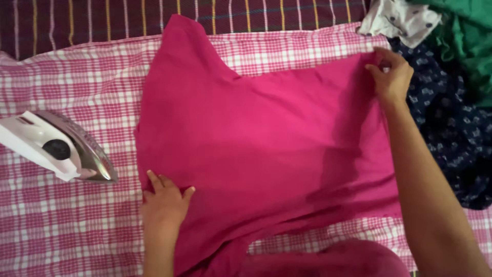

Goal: The person irons a pink t-shirt laid on a checkered cloth. They smooth the fabric with one hand while moving the iron with the other, then flip the shirt to iron the other side.

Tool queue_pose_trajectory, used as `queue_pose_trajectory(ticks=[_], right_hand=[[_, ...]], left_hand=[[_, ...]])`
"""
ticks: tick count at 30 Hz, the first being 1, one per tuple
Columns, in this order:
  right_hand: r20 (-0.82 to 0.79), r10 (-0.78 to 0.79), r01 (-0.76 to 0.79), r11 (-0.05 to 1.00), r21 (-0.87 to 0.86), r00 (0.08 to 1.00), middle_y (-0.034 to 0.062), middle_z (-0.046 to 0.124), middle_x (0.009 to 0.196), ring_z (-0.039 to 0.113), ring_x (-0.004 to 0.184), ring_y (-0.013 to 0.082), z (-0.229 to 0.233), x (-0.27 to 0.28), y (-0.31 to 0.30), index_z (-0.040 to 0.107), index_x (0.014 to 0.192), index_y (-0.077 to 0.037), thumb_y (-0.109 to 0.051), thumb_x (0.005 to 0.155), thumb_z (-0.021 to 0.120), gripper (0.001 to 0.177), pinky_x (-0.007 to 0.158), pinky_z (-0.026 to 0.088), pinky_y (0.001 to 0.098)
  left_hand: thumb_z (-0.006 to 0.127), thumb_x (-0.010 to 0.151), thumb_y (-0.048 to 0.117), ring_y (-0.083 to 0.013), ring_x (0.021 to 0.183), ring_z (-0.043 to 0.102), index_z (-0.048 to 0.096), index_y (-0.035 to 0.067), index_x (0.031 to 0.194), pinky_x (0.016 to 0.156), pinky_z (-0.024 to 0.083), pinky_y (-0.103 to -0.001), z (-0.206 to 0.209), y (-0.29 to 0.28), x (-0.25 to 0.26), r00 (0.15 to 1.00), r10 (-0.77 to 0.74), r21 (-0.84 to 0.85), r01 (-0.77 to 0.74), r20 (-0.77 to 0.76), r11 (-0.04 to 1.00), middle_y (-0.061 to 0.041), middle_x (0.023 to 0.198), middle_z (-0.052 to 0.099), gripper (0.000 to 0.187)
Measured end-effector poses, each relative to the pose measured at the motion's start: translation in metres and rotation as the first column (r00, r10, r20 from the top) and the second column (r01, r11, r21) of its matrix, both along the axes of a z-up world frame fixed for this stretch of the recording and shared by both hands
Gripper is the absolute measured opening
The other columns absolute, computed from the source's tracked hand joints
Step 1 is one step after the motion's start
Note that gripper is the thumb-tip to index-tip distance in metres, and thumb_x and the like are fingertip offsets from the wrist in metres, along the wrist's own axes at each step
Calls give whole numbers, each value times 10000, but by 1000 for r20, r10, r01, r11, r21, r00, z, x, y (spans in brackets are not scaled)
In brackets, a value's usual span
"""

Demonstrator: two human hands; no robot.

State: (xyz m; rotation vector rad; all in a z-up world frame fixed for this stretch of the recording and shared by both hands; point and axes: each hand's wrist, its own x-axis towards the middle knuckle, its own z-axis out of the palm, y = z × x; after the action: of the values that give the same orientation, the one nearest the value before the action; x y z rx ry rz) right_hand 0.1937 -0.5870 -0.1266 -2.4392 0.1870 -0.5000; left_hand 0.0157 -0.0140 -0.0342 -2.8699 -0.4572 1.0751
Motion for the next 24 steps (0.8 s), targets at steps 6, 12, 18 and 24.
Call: queue_pose_trajectory(ticks=[6,12,18,24], right_hand=[[13,21,-18,979,-201,1000,202,737,989,717,883,335,5,26,-19,802,1098,-37,-72,950,786,153,802,555,425],[-27,80,-84,916,-391,996,204,728,1021,681,936,386,-18,46,-38,789,1087,-29,-68,958,804,136,783,532,463],[230,5,-50,980,192,973,95,691,1111,666,982,195,-15,-27,-46,677,1238,20,95,986,727,267,884,550,310],[-361,-158,387,539,749,919,-12,765,1124,689,922,91,32,-166,-48,711,1241,-95,-84,938,672,306,794,571,253]], left_hand=[[555,938,641,-534,1409,394,275,-59,1549,997,560,-542,9,-5,-1,1000,0,-12,0,-15,1000,-257,1686,109,970],[561,937,625,-539,1420,355,253,-65,1544,1000,549,-549,8,-2,-1,999,26,-53,-28,-30,998,-260,1682,71,970],[569,931,636,-548,1402,386,278,-48,1550,1032,530,-550,9,-2,1,1000,24,-64,-25,-13,998,-254,1691,96,967],[560,924,638,-502,1434,373,253,-20,1574,1058,493,-575,2,9,-10,1000,4,-77,-3,17,997,-204,1708,86,975]])
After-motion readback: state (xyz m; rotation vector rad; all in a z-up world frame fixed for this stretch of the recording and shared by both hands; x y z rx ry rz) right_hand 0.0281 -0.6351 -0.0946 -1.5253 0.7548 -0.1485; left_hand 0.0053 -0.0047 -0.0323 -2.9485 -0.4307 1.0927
